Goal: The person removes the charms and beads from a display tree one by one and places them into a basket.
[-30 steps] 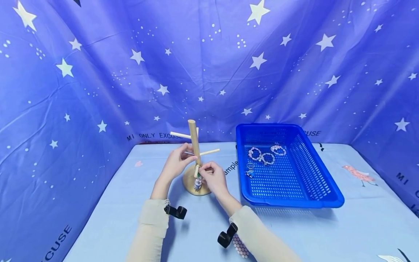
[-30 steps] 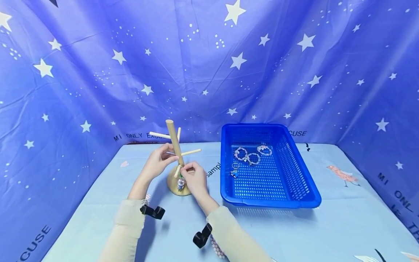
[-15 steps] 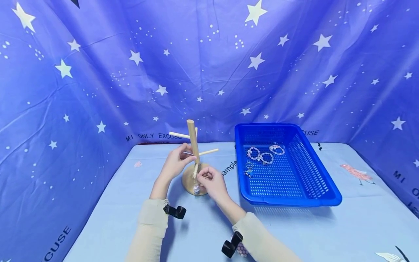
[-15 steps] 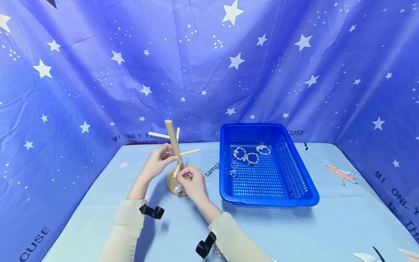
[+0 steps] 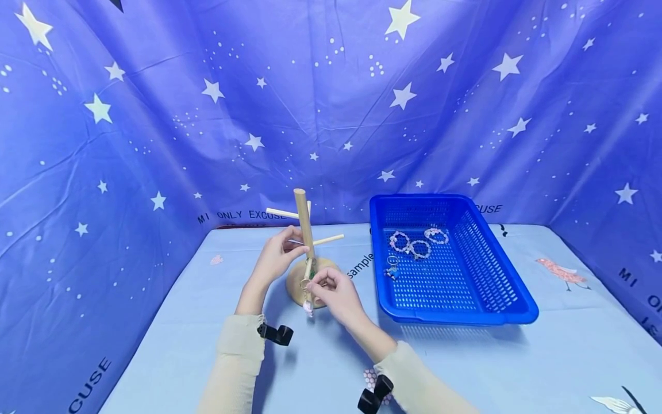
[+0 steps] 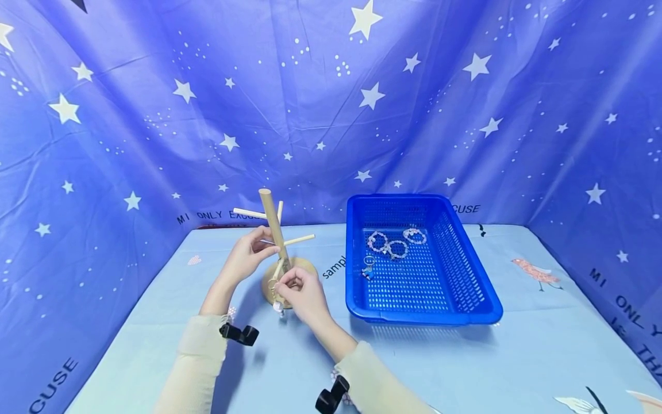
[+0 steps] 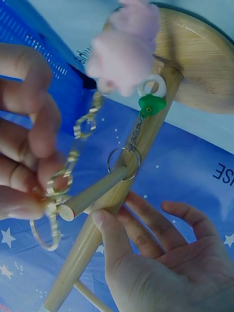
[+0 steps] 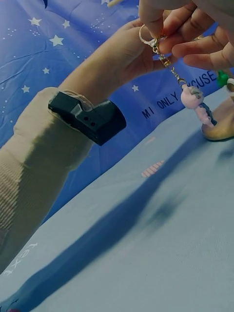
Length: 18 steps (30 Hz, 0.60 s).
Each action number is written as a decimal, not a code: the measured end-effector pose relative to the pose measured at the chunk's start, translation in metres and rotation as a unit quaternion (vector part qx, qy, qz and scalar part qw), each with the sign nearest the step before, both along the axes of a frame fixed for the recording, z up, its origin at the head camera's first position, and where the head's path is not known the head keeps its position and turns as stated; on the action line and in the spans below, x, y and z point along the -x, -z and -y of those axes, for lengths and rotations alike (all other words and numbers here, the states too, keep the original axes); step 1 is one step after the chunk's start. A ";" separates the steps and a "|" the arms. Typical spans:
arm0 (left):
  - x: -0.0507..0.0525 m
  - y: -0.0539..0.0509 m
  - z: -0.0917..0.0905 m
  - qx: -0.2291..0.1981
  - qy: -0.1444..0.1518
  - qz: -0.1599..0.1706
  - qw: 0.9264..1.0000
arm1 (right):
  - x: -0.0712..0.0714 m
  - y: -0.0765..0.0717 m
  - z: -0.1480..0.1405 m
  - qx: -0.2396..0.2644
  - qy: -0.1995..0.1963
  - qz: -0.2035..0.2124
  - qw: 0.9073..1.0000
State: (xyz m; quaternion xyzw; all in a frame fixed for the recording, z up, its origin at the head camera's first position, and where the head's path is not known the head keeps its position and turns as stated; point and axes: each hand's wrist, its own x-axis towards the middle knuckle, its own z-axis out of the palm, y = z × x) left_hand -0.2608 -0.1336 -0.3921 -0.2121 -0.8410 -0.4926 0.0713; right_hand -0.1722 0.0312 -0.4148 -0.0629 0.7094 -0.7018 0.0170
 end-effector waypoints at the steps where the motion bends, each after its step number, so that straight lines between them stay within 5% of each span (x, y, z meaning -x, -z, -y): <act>1: 0.000 0.000 0.000 -0.002 0.001 0.001 1.000 | -0.001 -0.001 -0.001 0.000 -0.003 -0.001 1.000; 18: 0.000 0.000 0.000 0.000 0.004 0.006 1.000 | -0.012 -0.022 -0.037 -0.015 -0.029 -0.036 0.999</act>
